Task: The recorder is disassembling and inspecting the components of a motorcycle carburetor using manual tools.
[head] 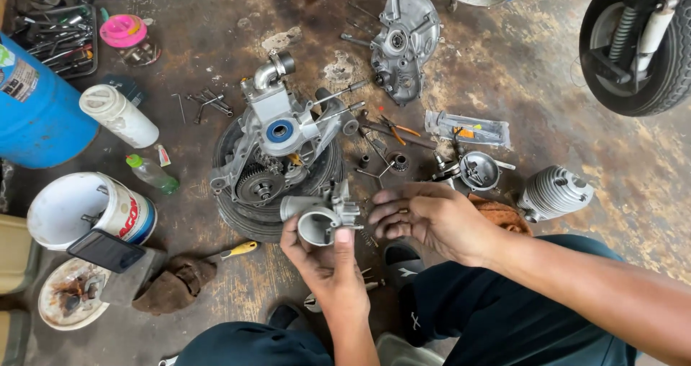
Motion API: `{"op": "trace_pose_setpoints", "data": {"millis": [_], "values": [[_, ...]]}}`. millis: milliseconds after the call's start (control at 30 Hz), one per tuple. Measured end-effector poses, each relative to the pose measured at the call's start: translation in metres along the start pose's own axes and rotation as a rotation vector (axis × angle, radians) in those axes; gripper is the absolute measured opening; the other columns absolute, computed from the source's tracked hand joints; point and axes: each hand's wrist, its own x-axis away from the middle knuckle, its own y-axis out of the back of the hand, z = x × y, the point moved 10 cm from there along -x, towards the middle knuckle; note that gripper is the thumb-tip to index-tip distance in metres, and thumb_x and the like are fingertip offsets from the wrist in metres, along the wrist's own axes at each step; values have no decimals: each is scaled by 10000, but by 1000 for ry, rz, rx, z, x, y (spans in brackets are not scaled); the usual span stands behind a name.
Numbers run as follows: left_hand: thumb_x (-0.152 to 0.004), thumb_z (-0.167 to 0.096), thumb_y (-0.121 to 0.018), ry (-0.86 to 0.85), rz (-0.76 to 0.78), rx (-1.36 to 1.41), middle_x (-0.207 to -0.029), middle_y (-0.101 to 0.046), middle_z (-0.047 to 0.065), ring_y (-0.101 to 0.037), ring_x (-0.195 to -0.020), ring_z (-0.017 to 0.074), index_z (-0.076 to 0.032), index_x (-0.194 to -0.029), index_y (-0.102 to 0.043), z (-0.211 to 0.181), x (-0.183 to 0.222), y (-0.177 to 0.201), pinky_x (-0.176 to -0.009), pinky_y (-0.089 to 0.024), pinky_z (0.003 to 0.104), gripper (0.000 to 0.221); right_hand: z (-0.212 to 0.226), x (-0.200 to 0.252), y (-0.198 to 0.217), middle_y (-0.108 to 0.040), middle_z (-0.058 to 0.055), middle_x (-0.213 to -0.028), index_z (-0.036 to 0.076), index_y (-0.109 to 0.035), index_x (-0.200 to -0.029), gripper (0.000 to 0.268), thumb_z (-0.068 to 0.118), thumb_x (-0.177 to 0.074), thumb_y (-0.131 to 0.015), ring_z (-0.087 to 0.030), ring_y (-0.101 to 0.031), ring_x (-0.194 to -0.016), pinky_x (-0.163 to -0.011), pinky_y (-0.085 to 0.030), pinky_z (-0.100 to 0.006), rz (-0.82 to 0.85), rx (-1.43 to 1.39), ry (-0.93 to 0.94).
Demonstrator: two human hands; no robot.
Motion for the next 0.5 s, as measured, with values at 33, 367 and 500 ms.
{"op": "trace_pose_setpoints", "data": {"millis": [33, 367, 500], "values": [[-984, -69, -718, -2, -5, 0, -1372, -523, 128, -544, -1201, 196, -85, -1518, -355, -1, 0, -2, -1047, -478, 337, 646, 2, 3, -2, -690, -241, -1053, -168, -580, -1221, 398, -14, -904, -394, -315, -720, -938, -847, -575, -429, 3, 2, -4], [-964, -75, -671, 235, -64, 457, -1321, -533, 108, -587, -1169, 230, -142, -1460, -323, 17, 2, -13, -1005, -554, 454, 610, 35, 27, -47, -704, -193, -1237, -19, -500, -1275, 267, -5, -1024, -413, -268, -717, -1085, -917, -572, -380, 136, 602, 221], [-994, -107, -664, 305, -49, 558, -1317, -548, 144, -589, -1164, 259, -152, -1497, -313, 27, 6, -13, -1004, -525, 491, 615, 39, 38, -42, -712, -175, -1208, -7, -447, -1200, 174, 16, -1033, -491, -234, -734, -1068, -924, -590, -352, 168, 955, 463]]}}
